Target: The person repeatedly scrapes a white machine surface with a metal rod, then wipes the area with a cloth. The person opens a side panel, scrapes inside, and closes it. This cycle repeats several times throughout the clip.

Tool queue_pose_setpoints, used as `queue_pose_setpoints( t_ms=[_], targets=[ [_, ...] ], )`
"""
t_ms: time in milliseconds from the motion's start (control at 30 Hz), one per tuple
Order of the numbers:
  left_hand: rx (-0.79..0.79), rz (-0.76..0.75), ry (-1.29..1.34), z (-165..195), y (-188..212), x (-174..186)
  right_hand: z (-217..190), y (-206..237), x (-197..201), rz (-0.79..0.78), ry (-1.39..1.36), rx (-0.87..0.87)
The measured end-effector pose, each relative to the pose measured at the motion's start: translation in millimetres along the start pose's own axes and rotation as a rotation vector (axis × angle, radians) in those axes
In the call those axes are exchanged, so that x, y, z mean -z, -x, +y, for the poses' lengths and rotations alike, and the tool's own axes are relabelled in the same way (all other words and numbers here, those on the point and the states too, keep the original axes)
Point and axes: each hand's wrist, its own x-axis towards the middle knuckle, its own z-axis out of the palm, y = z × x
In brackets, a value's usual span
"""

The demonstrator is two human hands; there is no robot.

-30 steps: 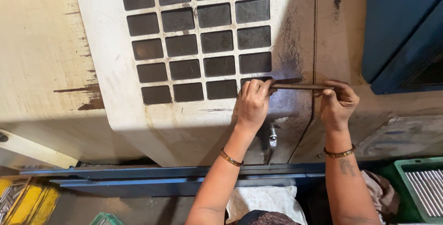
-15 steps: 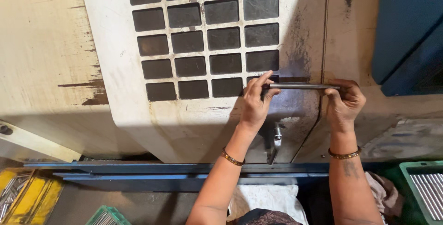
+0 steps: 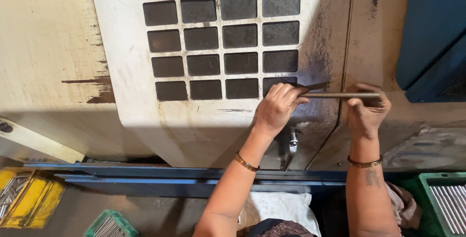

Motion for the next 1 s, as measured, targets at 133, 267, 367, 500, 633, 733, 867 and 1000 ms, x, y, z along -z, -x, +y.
queue_pose_setpoints(
  t_ms=[133,267,367,500,633,733,867,1000],
  targets=[
    [-0.063,-0.066,-0.004,5,-3,8,-17,-1,-12,-0.259,0.288,-0.003],
    [-0.079,-0.08,-0.026,5,-5,10,-27,-14,-28,-0.543,0.371,0.172],
    [-0.063,-0.093,-0.003,4,-6,8,-33,-21,-36,-0.551,0.491,0.196],
    [-0.049,-0.051,0.02,4,-5,8,-39,-27,-46,-0.617,0.476,0.228],
    [-0.064,0.027,0.046,4,-2,7,-47,-31,-50,-0.636,0.499,0.244],
    [-0.064,0.067,0.103,2,0,2,-52,-32,-52,-0.659,0.573,0.355],
    [-0.024,0.108,0.152,-1,0,-7,-57,-31,-52,-0.649,0.562,0.324],
    [-0.003,0.14,0.144,-1,-1,-10,-57,-31,-52,-0.649,0.557,0.33]
  ],
)
